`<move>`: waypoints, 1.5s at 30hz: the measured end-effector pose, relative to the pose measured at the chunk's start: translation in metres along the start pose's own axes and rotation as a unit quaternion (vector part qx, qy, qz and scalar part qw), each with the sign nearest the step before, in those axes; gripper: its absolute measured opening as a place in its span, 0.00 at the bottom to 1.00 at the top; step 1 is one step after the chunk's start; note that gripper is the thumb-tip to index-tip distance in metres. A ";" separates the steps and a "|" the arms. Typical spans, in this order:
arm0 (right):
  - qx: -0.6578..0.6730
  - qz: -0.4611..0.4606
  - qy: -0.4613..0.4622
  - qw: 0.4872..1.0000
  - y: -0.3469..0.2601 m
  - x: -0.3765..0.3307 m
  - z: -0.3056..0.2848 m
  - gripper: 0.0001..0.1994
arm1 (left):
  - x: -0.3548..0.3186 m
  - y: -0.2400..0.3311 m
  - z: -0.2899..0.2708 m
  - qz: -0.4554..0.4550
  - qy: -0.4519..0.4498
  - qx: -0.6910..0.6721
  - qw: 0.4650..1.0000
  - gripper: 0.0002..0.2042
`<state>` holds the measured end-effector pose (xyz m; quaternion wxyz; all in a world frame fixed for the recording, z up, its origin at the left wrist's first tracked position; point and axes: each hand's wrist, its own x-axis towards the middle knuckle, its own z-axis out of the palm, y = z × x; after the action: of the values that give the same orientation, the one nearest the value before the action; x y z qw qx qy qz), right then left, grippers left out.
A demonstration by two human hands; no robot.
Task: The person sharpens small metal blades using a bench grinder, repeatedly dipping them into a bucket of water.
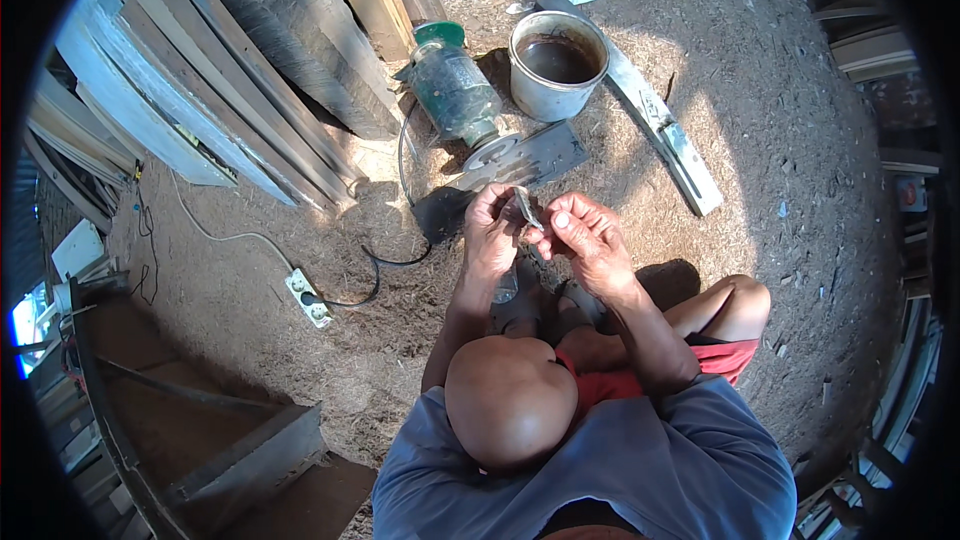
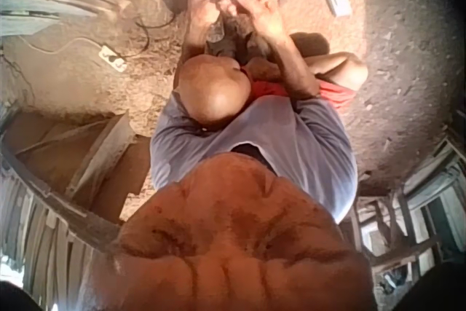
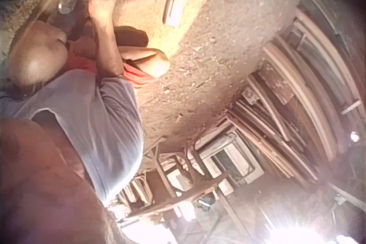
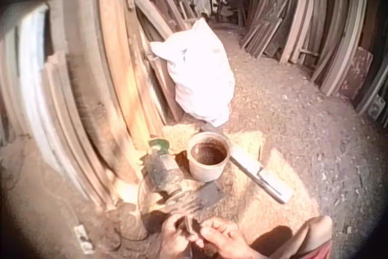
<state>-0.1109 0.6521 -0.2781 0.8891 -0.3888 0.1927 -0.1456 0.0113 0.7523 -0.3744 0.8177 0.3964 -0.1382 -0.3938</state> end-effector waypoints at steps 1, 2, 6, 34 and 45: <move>0.007 0.033 0.008 0.999 0.001 0.001 -0.004 0.07 | 0.000 0.002 -0.001 -0.012 0.000 0.003 1.000 0.09; 0.006 0.046 0.003 0.999 0.006 0.002 -0.011 0.07 | -0.001 0.004 -0.002 0.005 -0.003 -0.003 1.000 0.09; -0.002 0.083 -0.006 0.997 0.028 0.004 -0.032 0.08 | -0.006 0.017 -0.003 0.018 -0.025 0.008 1.000 0.11; -0.014 0.105 -0.010 0.994 0.060 0.013 -0.052 0.10 | -0.014 0.007 -0.021 -0.024 -0.035 -0.078 0.996 0.11; -0.075 0.066 0.095 0.990 0.089 0.053 -0.086 0.06 | -0.019 -0.045 -0.071 -0.046 0.130 -0.055 0.989 0.07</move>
<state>-0.0939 0.6342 -0.4099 0.8428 -0.4253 0.3118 -0.1081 0.0131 0.7886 -0.4530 0.8304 0.4044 0.0097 -0.3832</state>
